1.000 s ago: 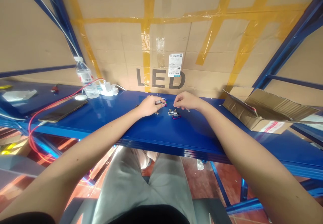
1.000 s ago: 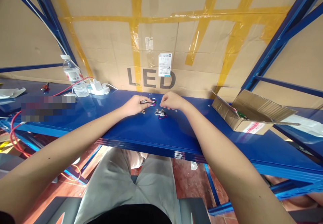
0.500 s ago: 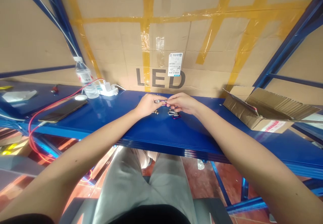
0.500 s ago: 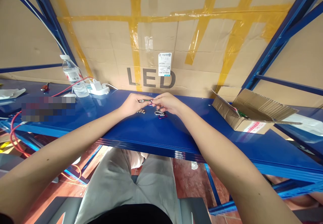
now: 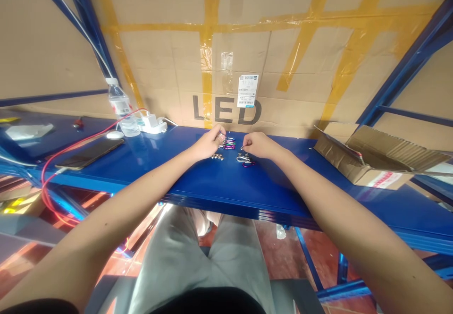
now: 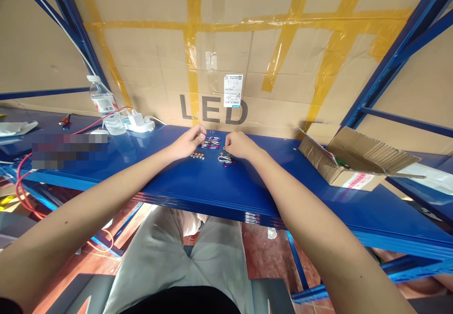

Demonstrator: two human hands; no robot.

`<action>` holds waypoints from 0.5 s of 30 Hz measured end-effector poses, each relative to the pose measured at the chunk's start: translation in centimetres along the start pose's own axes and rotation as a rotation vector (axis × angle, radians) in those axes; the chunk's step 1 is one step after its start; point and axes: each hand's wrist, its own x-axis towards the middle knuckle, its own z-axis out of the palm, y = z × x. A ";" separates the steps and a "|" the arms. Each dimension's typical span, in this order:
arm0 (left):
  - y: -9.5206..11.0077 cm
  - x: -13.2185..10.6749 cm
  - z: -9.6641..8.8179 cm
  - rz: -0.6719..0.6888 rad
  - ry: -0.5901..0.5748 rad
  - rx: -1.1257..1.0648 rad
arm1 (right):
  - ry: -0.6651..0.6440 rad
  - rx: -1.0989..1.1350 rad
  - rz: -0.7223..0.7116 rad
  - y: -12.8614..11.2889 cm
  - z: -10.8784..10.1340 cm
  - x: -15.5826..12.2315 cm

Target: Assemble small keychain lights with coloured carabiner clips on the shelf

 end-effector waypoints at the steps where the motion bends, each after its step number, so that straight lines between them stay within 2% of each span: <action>1: -0.2 0.0 -0.1 0.011 0.000 0.015 | -0.009 -0.015 0.005 -0.1 0.0 0.0; 8: -1.1 0.2 -1.9 0.105 -0.026 0.218 | -0.031 -0.100 -0.015 -0.2 0.0 -0.2; 15: -2.6 -0.2 -6.0 0.014 0.007 0.296 | -0.054 -0.072 -0.005 -0.4 -0.2 -0.4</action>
